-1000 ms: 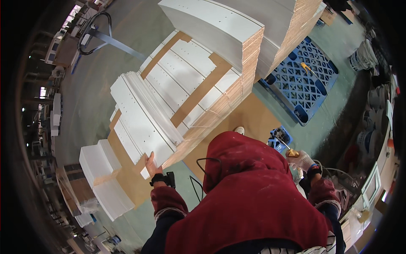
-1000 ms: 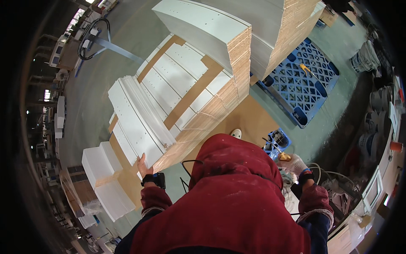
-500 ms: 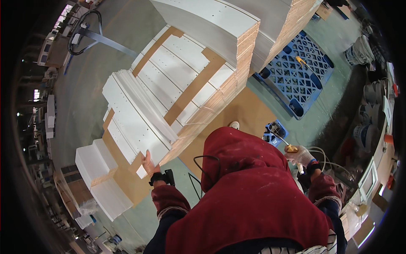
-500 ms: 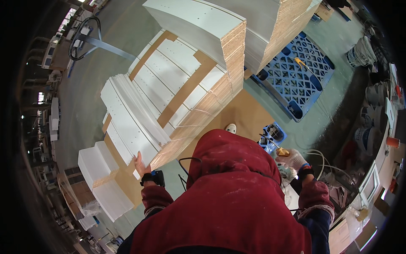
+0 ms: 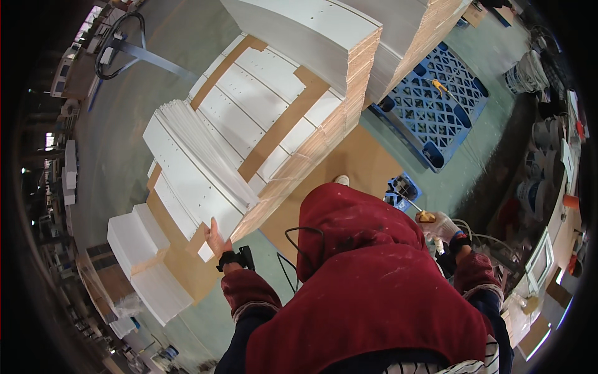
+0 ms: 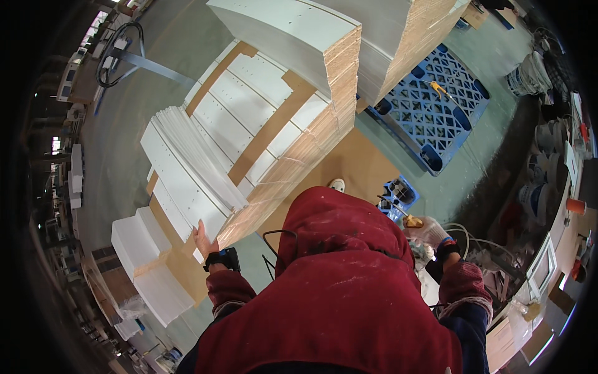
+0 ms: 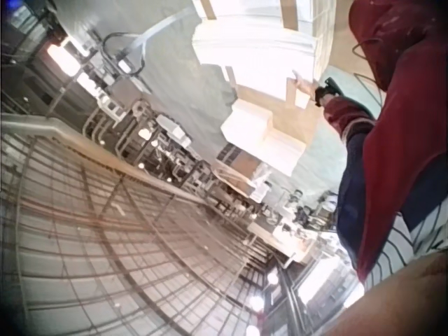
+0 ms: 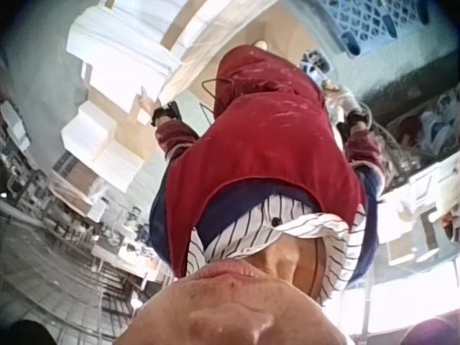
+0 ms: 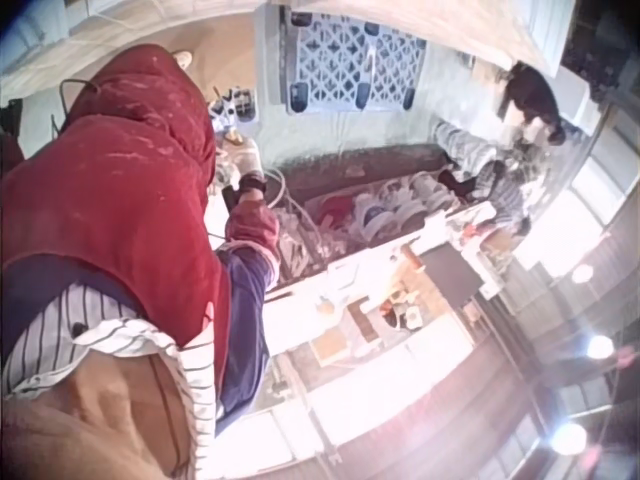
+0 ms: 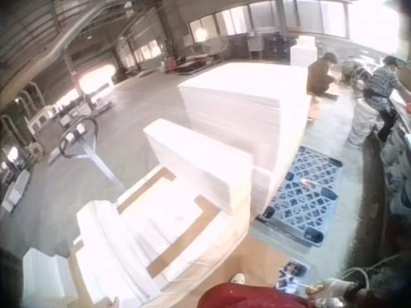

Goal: The person repeatedly picks up white rectangular panels from a stack, sprays them with a handheld spray gun, and places them back on the stack. The task involves handling the panels one at a time and applying a coating to their surfaces.

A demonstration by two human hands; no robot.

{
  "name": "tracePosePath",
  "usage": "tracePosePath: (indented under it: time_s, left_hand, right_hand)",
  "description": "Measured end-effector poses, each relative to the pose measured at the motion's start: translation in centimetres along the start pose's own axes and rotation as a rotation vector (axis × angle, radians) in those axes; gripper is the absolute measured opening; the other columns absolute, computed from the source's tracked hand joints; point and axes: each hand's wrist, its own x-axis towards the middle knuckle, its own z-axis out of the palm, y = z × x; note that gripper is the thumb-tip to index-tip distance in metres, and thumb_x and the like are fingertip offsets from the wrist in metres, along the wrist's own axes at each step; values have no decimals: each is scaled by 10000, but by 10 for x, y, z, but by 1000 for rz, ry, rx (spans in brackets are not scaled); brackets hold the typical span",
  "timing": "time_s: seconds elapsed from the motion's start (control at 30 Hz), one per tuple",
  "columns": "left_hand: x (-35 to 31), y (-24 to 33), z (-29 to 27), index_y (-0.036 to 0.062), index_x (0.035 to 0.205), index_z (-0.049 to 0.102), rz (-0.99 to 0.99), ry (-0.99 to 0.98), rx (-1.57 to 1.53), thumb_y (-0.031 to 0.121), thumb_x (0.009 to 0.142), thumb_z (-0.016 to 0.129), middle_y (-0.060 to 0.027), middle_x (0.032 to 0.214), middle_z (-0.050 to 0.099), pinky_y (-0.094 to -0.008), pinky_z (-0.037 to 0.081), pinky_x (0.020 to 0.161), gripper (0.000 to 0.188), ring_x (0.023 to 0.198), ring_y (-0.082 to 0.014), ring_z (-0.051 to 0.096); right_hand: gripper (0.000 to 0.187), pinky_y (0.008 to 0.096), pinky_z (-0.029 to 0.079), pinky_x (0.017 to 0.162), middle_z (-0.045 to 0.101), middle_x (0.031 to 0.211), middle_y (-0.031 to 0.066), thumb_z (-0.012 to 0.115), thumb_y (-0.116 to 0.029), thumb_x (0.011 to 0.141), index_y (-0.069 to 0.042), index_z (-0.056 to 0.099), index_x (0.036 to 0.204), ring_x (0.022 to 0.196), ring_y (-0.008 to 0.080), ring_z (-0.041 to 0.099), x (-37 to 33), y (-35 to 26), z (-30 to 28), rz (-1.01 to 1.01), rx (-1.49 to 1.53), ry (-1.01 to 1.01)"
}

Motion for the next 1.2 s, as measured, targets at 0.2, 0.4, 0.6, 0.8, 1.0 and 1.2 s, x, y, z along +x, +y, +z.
tracePosePath:
  time_s: [0.2,0.4,0.6,0.8,1.0,1.2]
  left_hand:
    - [5,6,-7,48,1115,512,-52,-88,109,173,844,613,-90,1006,591,-351,493,767,316,874,-230,597]
    - [24,79,23,10,1121,512,16,-26,1347,177,845,602,-107,999,596,-337,472,787,335,889,-221,593]
    - [-30,124,231,4,1293,369,260,-674,472,305,914,504,-123,1269,464,-352,436,881,502,1142,-257,475]
    - [-52,73,468,-91,1320,282,-12,-789,581,656,733,573,-193,1304,352,-481,338,936,994,1156,-303,403]
    - [-13,4,537,-118,1093,517,69,-559,361,301,705,771,-157,1048,573,-338,433,813,625,923,-233,543]
    - [-4,25,510,-16,1010,501,-17,-648,535,385,718,722,-137,935,555,-407,473,647,543,808,-252,541]
  right_hand:
    - [134,202,393,423,519,626,-53,668,-148,741,-92,572,815,508,59,481,17,1,3,45,-68,11]
    - [190,220,391,443,525,600,-29,671,-223,715,-76,569,779,488,71,479,8,-12,8,17,-127,69]
    - [195,226,406,450,548,612,-16,681,-218,710,-53,587,753,502,86,496,12,21,12,-29,-52,152]
    - [255,250,416,486,555,622,-14,692,-263,719,-48,611,830,530,87,498,-16,28,28,-94,54,266]
    - [260,214,394,483,562,688,-45,680,-142,730,-59,625,970,557,54,477,-32,60,47,-90,229,345]
    - [203,217,392,483,568,670,-31,661,-146,753,-62,626,934,559,61,483,-31,74,66,-100,307,287]
